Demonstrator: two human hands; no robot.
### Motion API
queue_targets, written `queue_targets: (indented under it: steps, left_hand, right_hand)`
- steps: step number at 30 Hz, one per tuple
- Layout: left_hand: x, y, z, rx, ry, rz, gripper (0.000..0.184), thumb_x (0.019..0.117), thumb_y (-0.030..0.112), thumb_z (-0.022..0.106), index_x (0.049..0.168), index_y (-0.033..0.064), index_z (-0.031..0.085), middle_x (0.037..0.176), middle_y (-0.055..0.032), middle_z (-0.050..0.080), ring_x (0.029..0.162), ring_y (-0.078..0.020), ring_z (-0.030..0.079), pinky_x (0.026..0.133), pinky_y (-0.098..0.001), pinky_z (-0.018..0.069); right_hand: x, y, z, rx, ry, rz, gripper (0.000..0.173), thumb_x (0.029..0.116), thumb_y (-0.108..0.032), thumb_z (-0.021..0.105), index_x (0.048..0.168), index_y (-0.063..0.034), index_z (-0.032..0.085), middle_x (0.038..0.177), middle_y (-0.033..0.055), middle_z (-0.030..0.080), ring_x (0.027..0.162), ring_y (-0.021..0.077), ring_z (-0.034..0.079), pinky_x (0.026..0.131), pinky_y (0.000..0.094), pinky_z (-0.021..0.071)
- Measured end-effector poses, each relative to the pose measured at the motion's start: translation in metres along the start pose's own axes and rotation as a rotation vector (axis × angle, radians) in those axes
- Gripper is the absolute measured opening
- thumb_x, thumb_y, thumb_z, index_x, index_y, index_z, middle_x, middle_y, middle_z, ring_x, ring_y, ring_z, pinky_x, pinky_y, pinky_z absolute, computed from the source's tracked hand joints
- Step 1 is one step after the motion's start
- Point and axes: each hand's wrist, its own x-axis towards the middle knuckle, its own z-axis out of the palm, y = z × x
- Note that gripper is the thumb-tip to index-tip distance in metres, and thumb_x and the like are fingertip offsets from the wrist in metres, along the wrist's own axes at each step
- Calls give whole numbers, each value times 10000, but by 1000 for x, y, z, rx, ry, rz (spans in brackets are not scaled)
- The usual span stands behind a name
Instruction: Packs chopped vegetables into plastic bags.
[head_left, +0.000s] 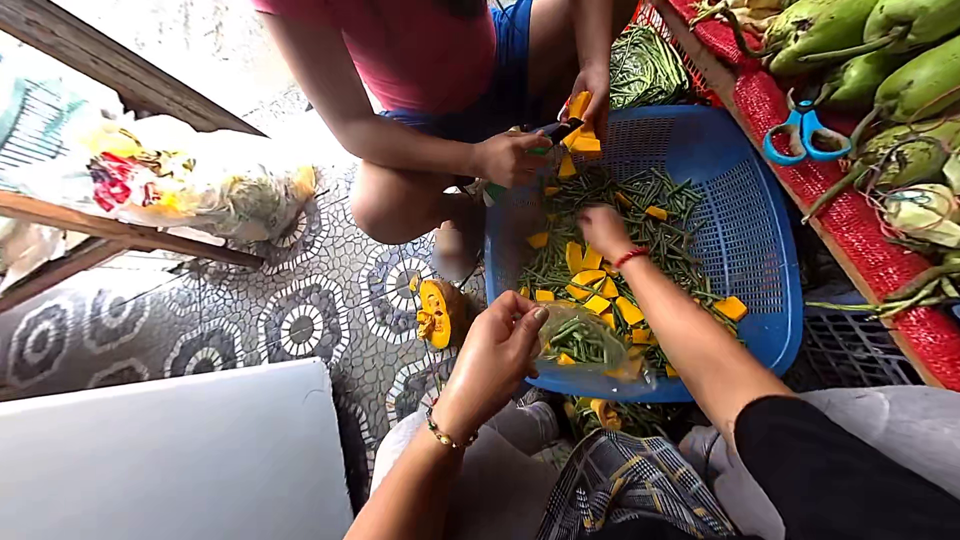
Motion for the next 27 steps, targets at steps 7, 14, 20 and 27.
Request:
queue_targets:
  steps: [7, 14, 20, 27]
  left_hand:
    - [9, -4, -1, 210, 0, -50, 104, 1079, 171, 520, 1033, 90, 565, 647, 74, 479, 511, -12, 476, 517, -178, 453]
    - [13, -6, -4, 240, -54, -53, 97, 1083, 178, 514, 1020, 116, 553, 622, 92, 455, 488, 5, 426, 490, -159, 391]
    - [14, -2, 4, 270, -102, -42, 112, 1086, 177, 509, 1027, 99, 563, 637, 81, 462, 505, 1, 433, 507, -164, 395]
    - [23, 0, -4, 320, -40, -57, 157, 1088, 193, 512, 1050, 56, 581, 665, 44, 491, 522, -33, 466, 532, -205, 440]
  right_hand:
    - [61, -44, 50, -357, -263, 93, 235, 971, -9, 579, 1163, 52, 700, 1253, 280, 654, 1230, 471, 593, 1013, 640, 470]
    - [62, -58, 52, -379, -305, 167, 258, 992, -13, 554, 1206, 64, 674, 1293, 301, 628, 1258, 481, 567, 1051, 669, 407]
    - [96, -64, 58, -268, -134, 73, 335, 1021, 6, 492, 1325, 114, 583, 1496, 339, 436, 1218, 488, 601, 975, 587, 530]
    - [86, -46, 53, -76, -124, 173, 313, 1019, -37, 513, 1280, 105, 611, 1428, 331, 513, 1257, 487, 576, 1031, 635, 481]
